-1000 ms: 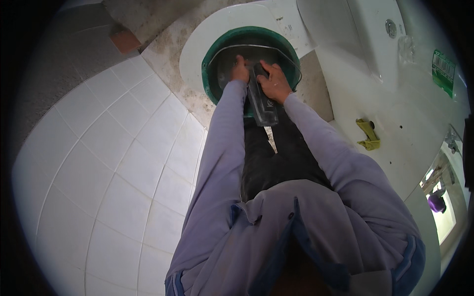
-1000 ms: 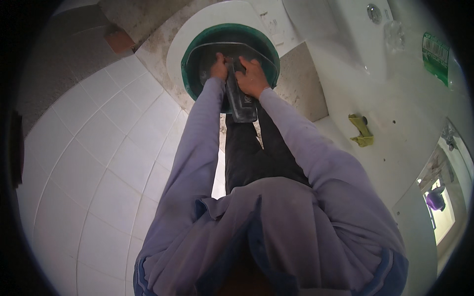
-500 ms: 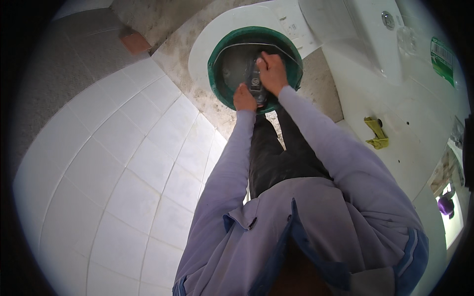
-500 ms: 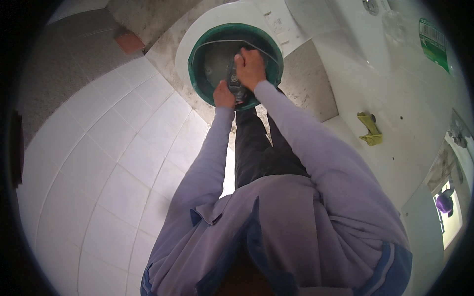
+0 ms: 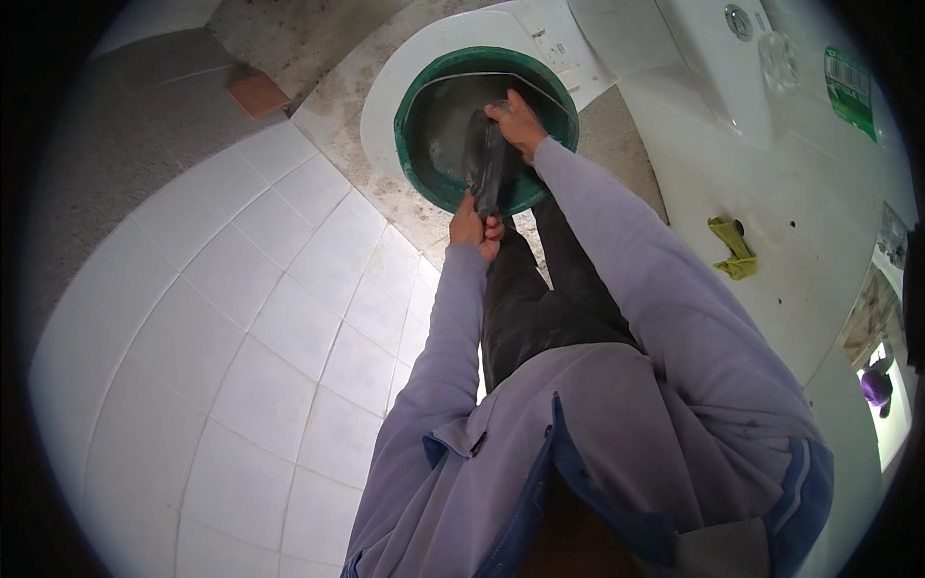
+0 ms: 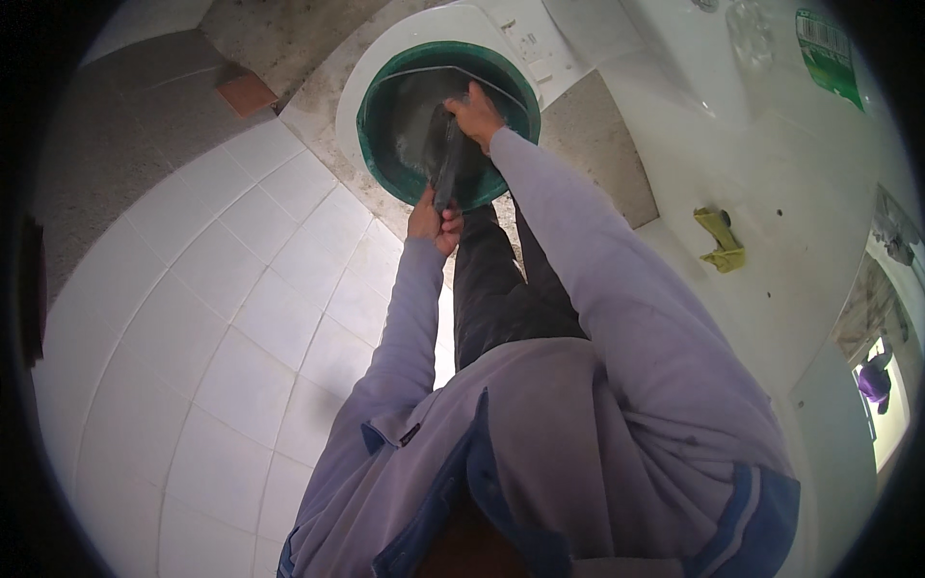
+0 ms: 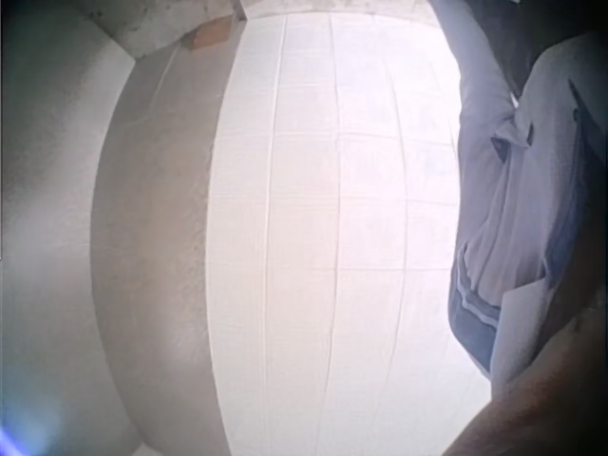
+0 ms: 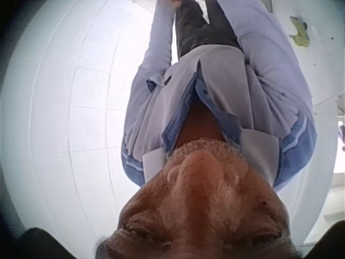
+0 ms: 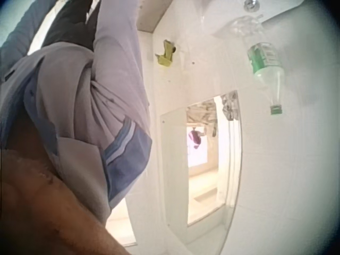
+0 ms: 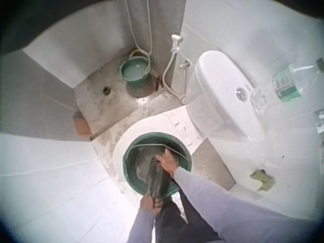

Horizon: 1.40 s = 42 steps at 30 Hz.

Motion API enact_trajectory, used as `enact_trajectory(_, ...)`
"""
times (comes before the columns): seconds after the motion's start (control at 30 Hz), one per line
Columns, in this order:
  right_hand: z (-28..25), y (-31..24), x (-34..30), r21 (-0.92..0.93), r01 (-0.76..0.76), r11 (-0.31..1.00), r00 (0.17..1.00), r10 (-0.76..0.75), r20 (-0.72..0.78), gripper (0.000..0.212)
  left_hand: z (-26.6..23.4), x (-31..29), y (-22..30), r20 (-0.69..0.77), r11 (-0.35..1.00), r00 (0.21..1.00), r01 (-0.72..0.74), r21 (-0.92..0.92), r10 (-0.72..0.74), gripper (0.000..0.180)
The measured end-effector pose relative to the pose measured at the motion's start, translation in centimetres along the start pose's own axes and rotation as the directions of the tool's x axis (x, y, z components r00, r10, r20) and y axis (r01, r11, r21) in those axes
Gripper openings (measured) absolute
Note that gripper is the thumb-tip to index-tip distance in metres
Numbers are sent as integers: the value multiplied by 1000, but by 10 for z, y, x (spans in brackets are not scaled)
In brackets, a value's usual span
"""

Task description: The person applies grout to the gaps between white wall tiles using a trowel and a smaller tool. They scoop grout from a bucket, spread it into the joints, and smooth the surface. The person also cleans the tools in a green bucket of water.

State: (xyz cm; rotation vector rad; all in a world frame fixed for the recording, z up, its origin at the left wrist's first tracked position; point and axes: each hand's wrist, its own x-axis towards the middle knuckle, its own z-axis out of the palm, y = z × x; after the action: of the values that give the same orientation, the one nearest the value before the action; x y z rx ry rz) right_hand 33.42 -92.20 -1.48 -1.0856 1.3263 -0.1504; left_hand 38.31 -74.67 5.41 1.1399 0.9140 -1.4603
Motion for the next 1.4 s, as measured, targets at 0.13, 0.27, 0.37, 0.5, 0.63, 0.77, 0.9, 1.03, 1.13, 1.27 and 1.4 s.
enact_trajectory(0.13, -3, -11, -30, 130, -26, 991, 998, 33, -52, 57, 9, -15, 10, 23, 990, 991, 131, 47, -133, 46)
enact_trajectory(0.27, -1, -14, -29, -180, 101, 978, 987, -121, -105, 44, 44, -40, 36, 66, 960, 990, 102, 259, -123, 51)
enact_trajectory(0.37, 12, -13, -26, -141, 286, 948, 951, -299, -78, 48, 26, -12, 44, 273, 882, 955, -29, 471, -114, 60)
enact_trajectory(0.5, 32, -14, -129, -515, 568, 642, 812, -538, 224, 61, 40, -36, 33, 404, 981, 915, 85, -176, -6, 61)
enact_trajectory(0.63, 13, -29, -135, -541, 544, 642, 839, -427, 337, 59, 44, -53, 22, 327, 974, 945, 94, -205, -22, 67)
enact_trajectory(0.77, -1, -54, -64, -535, 389, 750, 921, -313, 232, 51, 29, -55, 21, 668, 863, 716, 453, -222, -204, 71)
enact_trajectory(0.9, -25, -60, -62, -91, 459, 884, 841, -400, 363, 41, 17, -63, 14, 735, 826, 654, 506, -250, -179, 73)
enact_trajectory(1.03, -27, -74, -84, -157, 496, 854, 845, -434, 312, 39, 15, -70, 9, 765, 817, 624, 519, -252, -161, 77)
enact_trajectory(1.13, -28, -73, -76, -178, 288, 941, 934, -235, 268, 38, 17, -79, 5, 784, 794, 608, 534, -291, -122, 77)
enact_trajectory(1.27, -25, -76, -79, -42, 514, 856, 834, -488, 259, 29, 17, -86, 1, 786, 773, 613, 536, -339, -79, 78)
enact_trajectory(1.4, -21, -82, -96, -159, 626, 763, 780, -609, 145, 25, 22, -91, -3, 789, 761, 609, 551, -342, -87, 78)
